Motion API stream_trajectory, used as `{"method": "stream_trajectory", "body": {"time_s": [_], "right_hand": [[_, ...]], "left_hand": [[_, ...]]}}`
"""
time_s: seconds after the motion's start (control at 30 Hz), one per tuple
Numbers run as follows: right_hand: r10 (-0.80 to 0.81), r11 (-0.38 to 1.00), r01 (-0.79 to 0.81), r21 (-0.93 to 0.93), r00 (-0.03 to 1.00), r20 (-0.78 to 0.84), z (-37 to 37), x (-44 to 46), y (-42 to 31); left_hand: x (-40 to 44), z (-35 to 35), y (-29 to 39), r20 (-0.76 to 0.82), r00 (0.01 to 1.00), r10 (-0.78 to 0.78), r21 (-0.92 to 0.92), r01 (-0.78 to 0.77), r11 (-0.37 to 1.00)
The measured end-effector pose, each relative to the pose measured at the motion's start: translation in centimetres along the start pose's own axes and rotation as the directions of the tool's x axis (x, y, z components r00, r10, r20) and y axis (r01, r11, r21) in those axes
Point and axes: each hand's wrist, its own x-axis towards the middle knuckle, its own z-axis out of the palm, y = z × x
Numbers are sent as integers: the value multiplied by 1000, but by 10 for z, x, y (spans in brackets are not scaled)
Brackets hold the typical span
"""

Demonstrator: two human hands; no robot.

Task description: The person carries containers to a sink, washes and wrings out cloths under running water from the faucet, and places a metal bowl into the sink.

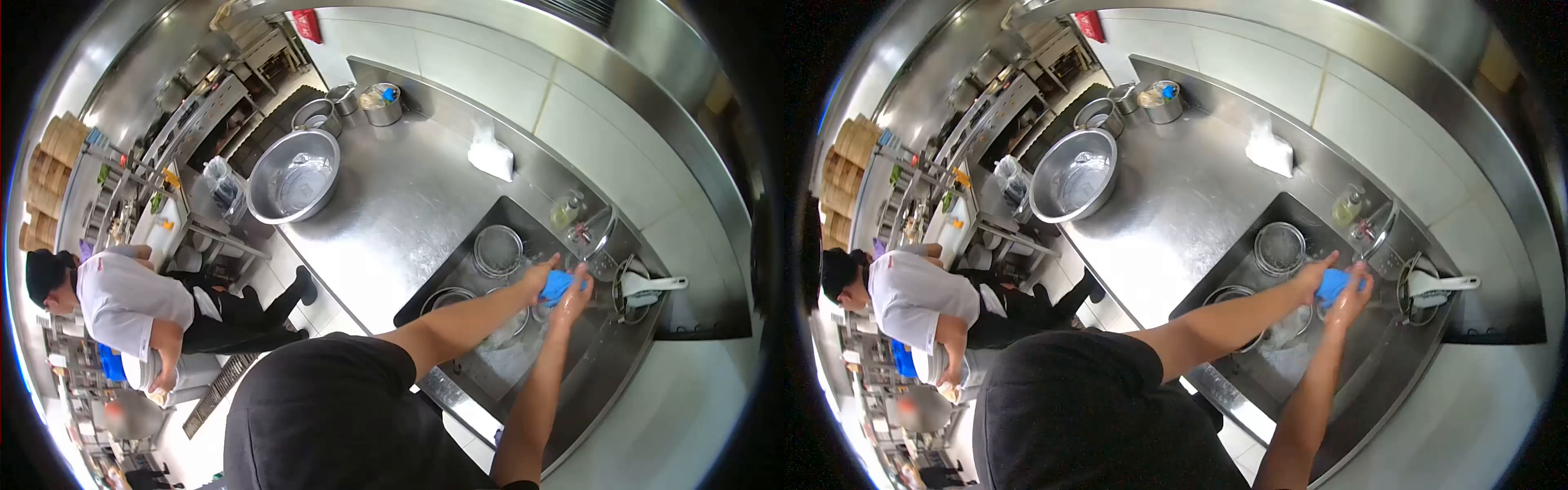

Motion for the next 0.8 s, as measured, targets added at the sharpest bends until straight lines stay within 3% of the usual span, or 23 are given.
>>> {"method": "stream_trajectory", "body": {"time_s": [0.03, 0.07, 0.13, 0.17, 0.23, 0.33, 0.37, 0.4, 0.43, 0.47, 0.57, 0.6, 0.67, 0.7, 0.73, 0.77, 0.8], "right_hand": [[-210, 931, 204, -302, 978, 13, 10, -19, -6], [-381, 853, 371, -368, 923, 49, 16, -29, -8], [-672, 605, 653, -455, 726, 148, 28, -39, -7], [-596, 677, 584, -449, 792, 132, 23, -34, 7], [-432, 794, 431, -428, 896, 100, 10, -5, 29], [-154, 964, 153, -219, 988, 14, -6, 22, 25], [9, 998, -6, -70, 999, 42, -15, 43, 43], [165, 983, -171, 72, 982, 90, -26, 61, 62], [306, 922, -332, 199, 940, 153, -34, 72, 72], [386, 895, -388, 218, 921, 56, -24, 59, 46], [175, 857, -306, 415, 929, 325, -2, 34, 16], [65, 941, -143, 306, 966, 251, 11, 17, 4], [-183, 983, 181, 31, 973, 143, 33, -14, -15], [-250, 967, 253, -12, 961, 118, 33, -11, -5], [-314, 946, 320, -57, 945, 96, 35, -8, 11], [-375, 918, 381, -107, 924, 74, 33, -8, 24], [-338, 941, 338, 16, 941, 8, 37, -9, 25]], "left_hand": [[22, -3, -16, 91, 995, 38, -128, -26, 991], [43, -7, -31, 177, 980, 87, -254, -40, 966], [79, -18, -60, 157, 958, 240, -175, -212, 961], [76, -19, -60, 149, 940, 308, -132, -290, 948], [49, -14, -45, 124, 952, 280, 153, -297, 943], [-31, 13, -6, 78, 978, 191, 401, -206, 893], [-45, 18, 4, 60, 986, 155, 453, -165, 876], [-35, 15, 3, 180, 973, 148, 451, -215, 866], [-25, 14, 2, 189, 963, 193, 411, -256, 875], [-12, 15, -1, 199, 952, 232, 371, -293, 881], [37, 5, -7, 135, 933, 334, 250, -358, 899], [53, 3, -12, 101, 928, 357, 208, -371, 905], [71, 5, -17, -78, 895, 440, 457, -360, 813], [77, 2, -21, -159, 856, 492, 573, -326, 752], [120, -20, -45, 230, 670, 706, 892, -435, 122], [129, -31, -54, 221, 668, 710, 799, -541, 261], [135, -38, -58, 213, 673, 708, 676, -625, 390]]}}
